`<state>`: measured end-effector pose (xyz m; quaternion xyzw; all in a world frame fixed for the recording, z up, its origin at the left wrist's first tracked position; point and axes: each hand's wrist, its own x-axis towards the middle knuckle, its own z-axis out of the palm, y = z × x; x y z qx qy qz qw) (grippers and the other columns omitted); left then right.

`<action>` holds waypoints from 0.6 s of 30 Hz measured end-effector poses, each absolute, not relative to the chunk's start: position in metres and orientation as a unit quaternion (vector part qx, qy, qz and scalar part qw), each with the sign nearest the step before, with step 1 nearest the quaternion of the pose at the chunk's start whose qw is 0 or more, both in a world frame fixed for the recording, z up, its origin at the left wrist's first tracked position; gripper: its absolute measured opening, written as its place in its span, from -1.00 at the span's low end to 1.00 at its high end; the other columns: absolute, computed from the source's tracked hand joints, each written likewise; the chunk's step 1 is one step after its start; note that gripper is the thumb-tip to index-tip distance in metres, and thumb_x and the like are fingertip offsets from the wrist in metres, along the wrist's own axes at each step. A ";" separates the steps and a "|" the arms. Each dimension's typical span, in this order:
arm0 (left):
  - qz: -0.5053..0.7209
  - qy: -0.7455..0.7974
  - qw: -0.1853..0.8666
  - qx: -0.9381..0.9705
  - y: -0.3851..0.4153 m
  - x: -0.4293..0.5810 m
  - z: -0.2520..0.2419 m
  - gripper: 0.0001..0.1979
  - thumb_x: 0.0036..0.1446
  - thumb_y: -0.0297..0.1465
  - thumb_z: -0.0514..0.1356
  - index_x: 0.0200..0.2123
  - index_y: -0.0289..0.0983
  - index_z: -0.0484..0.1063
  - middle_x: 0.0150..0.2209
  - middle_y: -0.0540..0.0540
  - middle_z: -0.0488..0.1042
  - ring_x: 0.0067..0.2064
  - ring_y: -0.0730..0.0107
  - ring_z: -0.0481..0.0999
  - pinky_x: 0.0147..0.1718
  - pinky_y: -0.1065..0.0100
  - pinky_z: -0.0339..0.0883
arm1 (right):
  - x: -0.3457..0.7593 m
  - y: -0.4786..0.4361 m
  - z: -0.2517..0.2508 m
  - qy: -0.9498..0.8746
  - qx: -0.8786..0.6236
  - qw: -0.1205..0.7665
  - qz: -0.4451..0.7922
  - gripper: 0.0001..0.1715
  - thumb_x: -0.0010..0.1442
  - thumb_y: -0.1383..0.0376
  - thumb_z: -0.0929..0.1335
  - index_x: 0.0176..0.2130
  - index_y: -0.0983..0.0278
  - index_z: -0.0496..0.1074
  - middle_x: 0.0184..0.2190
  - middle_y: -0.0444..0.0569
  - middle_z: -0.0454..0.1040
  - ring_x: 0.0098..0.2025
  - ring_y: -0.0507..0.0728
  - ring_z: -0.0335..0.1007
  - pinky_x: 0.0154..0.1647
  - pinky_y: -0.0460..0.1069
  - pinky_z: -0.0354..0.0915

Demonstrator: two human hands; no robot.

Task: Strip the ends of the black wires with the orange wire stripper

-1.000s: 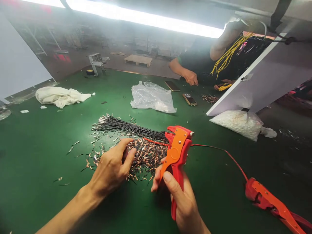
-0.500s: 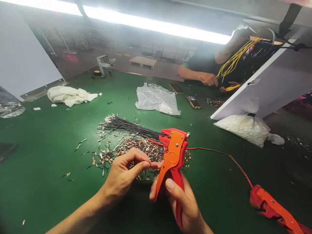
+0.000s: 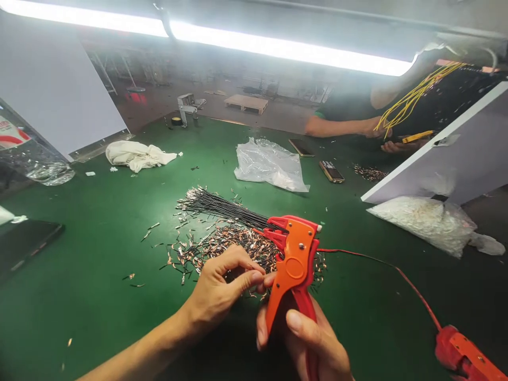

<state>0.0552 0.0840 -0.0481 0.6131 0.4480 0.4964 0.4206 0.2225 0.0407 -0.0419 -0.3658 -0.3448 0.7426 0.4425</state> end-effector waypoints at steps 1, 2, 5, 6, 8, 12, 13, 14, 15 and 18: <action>0.502 0.451 0.419 0.608 0.084 0.055 -0.049 -0.89 0.11 -0.46 0.28 -0.47 -0.22 0.54 -0.50 0.01 0.51 -0.37 0.41 0.44 -0.32 0.34 0.35 | 0.223 0.041 -0.042 -0.348 -0.368 0.444 0.739 -0.54 0.13 0.02 0.32 -0.07 0.23 0.46 -0.45 0.05 0.50 -0.41 0.24 0.33 -0.33 0.11 0.25; 0.508 0.452 0.417 0.603 0.084 0.056 -0.049 -0.89 0.11 -0.46 0.28 -0.47 -0.23 0.54 -0.49 0.01 0.51 -0.38 0.41 0.43 -0.33 0.35 0.34 | 0.223 0.042 -0.042 -0.350 -0.367 0.446 0.738 -0.54 0.14 0.03 0.32 -0.07 0.24 0.46 -0.45 0.05 0.50 -0.41 0.24 0.33 -0.32 0.11 0.25; 0.519 0.445 0.413 0.602 0.084 0.056 -0.051 -0.87 0.13 -0.46 0.26 -0.47 -0.22 0.54 -0.48 0.01 0.52 -0.37 0.42 0.44 -0.34 0.37 0.32 | 0.223 0.043 -0.044 -0.356 -0.349 0.452 0.740 -0.56 0.17 0.07 0.29 -0.05 0.26 0.44 -0.48 0.03 0.48 -0.43 0.23 0.33 -0.34 0.10 0.25; 0.519 0.443 0.410 0.605 0.084 0.055 -0.051 -0.86 0.14 -0.45 0.25 -0.47 -0.22 0.54 -0.48 0.01 0.51 -0.36 0.42 0.44 -0.34 0.38 0.31 | 0.223 0.044 -0.045 -0.357 -0.341 0.456 0.740 -0.57 0.18 0.09 0.29 -0.05 0.27 0.44 -0.48 0.03 0.49 -0.43 0.23 0.33 -0.34 0.10 0.24; 0.518 0.441 0.404 0.612 0.085 0.054 -0.051 -0.85 0.15 -0.43 0.25 -0.46 -0.23 0.54 -0.48 0.00 0.51 -0.37 0.42 0.43 -0.34 0.37 0.31 | 0.223 0.045 -0.048 -0.358 -0.327 0.465 0.741 -0.56 0.18 0.12 0.29 -0.02 0.28 0.41 -0.45 0.04 0.51 -0.42 0.21 0.34 -0.34 0.08 0.24; 0.503 0.440 0.400 0.627 0.086 0.049 -0.051 -0.86 0.15 -0.40 0.25 -0.45 -0.22 0.55 -0.46 -0.01 0.51 -0.36 0.41 0.43 -0.33 0.37 0.30 | 0.222 0.045 -0.050 -0.363 -0.309 0.462 0.748 -0.55 0.18 0.12 0.29 0.00 0.29 0.39 -0.45 0.03 0.51 -0.42 0.19 0.35 -0.33 0.07 0.24; 0.503 0.438 0.398 0.630 0.086 0.048 -0.051 -0.86 0.15 -0.41 0.25 -0.45 -0.22 0.55 -0.46 0.00 0.52 -0.36 0.41 0.43 -0.33 0.37 0.29 | 0.221 0.045 -0.050 -0.365 -0.307 0.461 0.748 -0.55 0.18 0.12 0.29 -0.01 0.30 0.39 -0.46 0.03 0.51 -0.42 0.19 0.34 -0.33 0.07 0.24; 0.504 0.437 0.396 0.631 0.086 0.047 -0.051 -0.86 0.15 -0.42 0.25 -0.45 -0.22 0.55 -0.46 0.00 0.52 -0.36 0.42 0.43 -0.32 0.37 0.29 | 0.221 0.045 -0.049 -0.367 -0.305 0.461 0.748 -0.55 0.18 0.12 0.29 -0.01 0.31 0.39 -0.46 0.03 0.50 -0.42 0.18 0.34 -0.33 0.07 0.24; 0.505 0.436 0.397 0.630 0.086 0.046 -0.050 -0.86 0.15 -0.43 0.24 -0.45 -0.22 0.55 -0.47 0.01 0.53 -0.36 0.43 0.43 -0.32 0.38 0.28 | 0.221 0.045 -0.049 -0.368 -0.301 0.461 0.749 -0.55 0.18 0.12 0.29 0.00 0.31 0.39 -0.46 0.03 0.50 -0.42 0.18 0.34 -0.33 0.07 0.24; 0.505 0.436 0.403 0.627 0.085 0.046 -0.049 -0.87 0.16 -0.44 0.24 -0.43 -0.22 0.55 -0.47 0.04 0.53 -0.37 0.46 0.42 -0.33 0.40 0.26 | 0.223 0.044 -0.049 -0.369 -0.285 0.457 0.757 -0.55 0.20 0.12 0.27 0.02 0.30 0.38 -0.46 0.03 0.50 -0.42 0.18 0.35 -0.33 0.07 0.24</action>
